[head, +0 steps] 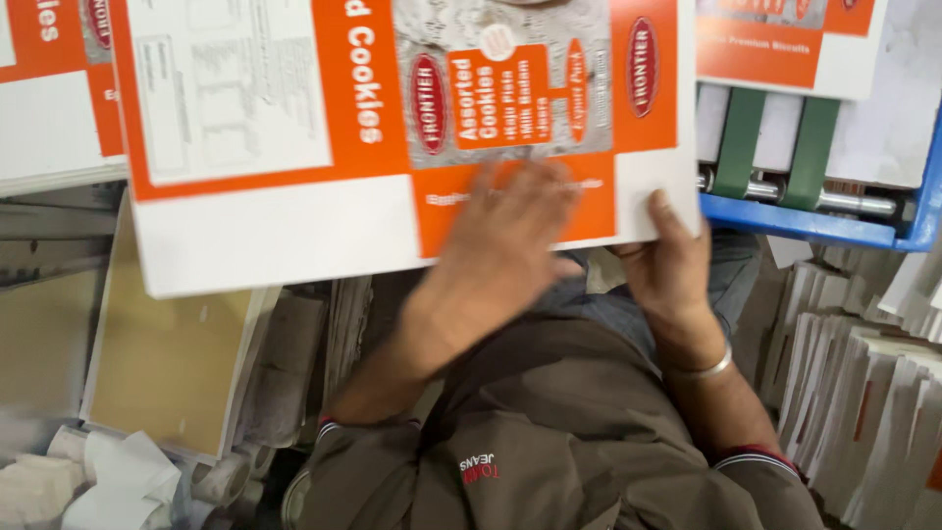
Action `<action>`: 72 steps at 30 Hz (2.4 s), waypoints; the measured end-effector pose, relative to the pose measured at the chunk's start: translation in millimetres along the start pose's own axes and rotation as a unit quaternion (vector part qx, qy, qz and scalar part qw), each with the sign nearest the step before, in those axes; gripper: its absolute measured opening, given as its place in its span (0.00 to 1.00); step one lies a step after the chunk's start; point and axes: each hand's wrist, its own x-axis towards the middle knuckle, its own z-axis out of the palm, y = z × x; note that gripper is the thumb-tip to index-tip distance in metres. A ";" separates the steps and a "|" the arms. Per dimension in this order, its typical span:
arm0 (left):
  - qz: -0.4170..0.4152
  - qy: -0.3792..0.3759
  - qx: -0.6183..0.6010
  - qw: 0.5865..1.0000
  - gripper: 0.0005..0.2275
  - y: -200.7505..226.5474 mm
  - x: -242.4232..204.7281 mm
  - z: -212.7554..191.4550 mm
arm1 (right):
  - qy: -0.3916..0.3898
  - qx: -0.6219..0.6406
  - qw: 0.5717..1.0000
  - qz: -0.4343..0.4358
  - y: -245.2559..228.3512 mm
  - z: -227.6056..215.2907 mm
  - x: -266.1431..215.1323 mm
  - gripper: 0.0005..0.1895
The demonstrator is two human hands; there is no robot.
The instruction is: The person is assembling flat-packed cardboard boxes for cookies. They feed the printed cardboard sheets into a blue folding machine, which creases and folds the material. The person then removes the formed boxes and stacks them.
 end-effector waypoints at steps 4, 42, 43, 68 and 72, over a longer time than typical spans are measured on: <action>-0.088 0.041 0.133 0.986 0.36 -51.2 -23.4 -29.9 | 0.090 -0.041 0.992 -0.079 -29.4 -50.9 20.6 0.22; -0.108 0.171 0.260 0.944 0.19 -148.2 -52.5 -68.2 | 0.188 -0.194 0.932 -0.241 -81.6 -205.2 -25.8 0.28; -0.112 0.169 0.256 0.945 0.19 -146.8 -52.6 -68.5 | 0.200 -0.193 0.931 -0.239 -83.2 -209.3 -14.6 0.27; -0.123 0.345 0.079 0.927 0.11 -151.0 -42.4 -84.4 | 0.037 -0.136 0.989 0.034 3.7 -129.5 19.9 0.21; -0.070 0.277 0.121 0.951 0.14 -84.9 -24.8 -47.5 | -0.141 -0.132 0.981 0.019 -1.4 -69.2 16.9 0.26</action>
